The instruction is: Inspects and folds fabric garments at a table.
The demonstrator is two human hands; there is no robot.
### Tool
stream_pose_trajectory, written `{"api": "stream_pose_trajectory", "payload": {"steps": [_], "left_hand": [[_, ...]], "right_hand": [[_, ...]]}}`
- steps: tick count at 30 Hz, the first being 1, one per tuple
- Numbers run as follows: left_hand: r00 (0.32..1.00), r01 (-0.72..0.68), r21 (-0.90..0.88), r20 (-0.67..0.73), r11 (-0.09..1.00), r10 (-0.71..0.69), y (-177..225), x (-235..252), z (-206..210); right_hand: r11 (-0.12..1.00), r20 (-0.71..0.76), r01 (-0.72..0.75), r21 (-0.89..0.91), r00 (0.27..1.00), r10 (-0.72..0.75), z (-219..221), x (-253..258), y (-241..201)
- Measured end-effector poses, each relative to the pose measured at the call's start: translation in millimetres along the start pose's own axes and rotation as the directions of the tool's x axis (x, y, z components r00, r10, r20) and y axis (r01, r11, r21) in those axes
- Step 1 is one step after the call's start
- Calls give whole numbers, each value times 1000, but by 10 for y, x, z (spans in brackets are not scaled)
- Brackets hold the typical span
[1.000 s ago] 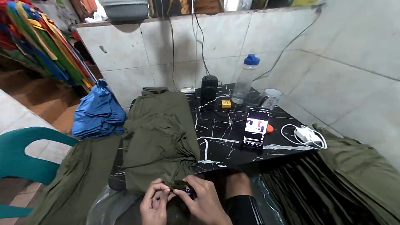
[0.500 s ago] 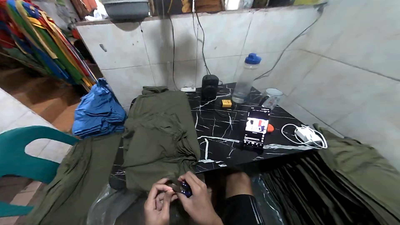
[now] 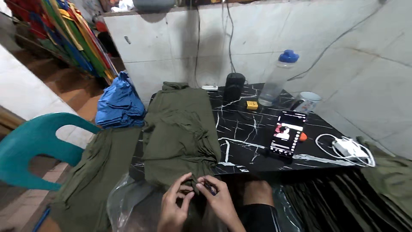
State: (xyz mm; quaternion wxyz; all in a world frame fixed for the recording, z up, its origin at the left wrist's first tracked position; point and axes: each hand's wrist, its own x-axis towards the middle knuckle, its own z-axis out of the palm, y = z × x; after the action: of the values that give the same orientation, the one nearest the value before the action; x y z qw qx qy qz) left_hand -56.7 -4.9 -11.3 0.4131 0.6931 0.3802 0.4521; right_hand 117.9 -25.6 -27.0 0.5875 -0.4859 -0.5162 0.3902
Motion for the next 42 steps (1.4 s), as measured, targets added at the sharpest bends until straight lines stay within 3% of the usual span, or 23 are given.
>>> {"api": "stream_pose_trajectory", "payload": {"steps": [4,9,13,17,20,29,37,42], "left_hand": [[1000,-3,55,-26,998,5,27,0,77],[989,-56,77,-130,995,66,5,0,146],[964,-86,101,-243,991,108,-51,11,222],[949,-97,8,-300,995,95,-81,4,245],[934,-115,51,-333,992,126,-87,10,233],[950,-189,-3,-254,982,182,-30,20,218],[909,-265,281,-246,922,337,-32,28,244],[919,-246,310,-226,918,323,38,22,208]], "right_hand": [[999,21,6,46,1000,-7,-31,12,1],[898,34,-268,348,961,273,-35,-6,-96],[836,66,-331,437,939,337,-42,-7,-121],[859,82,-298,416,953,291,-57,-11,-100],[914,78,-230,334,973,217,-57,-14,-70],[983,21,-75,167,997,72,-60,-16,-112],[990,45,-41,135,998,35,-20,-31,-117],[997,45,-39,64,998,36,7,-42,-113]]}}
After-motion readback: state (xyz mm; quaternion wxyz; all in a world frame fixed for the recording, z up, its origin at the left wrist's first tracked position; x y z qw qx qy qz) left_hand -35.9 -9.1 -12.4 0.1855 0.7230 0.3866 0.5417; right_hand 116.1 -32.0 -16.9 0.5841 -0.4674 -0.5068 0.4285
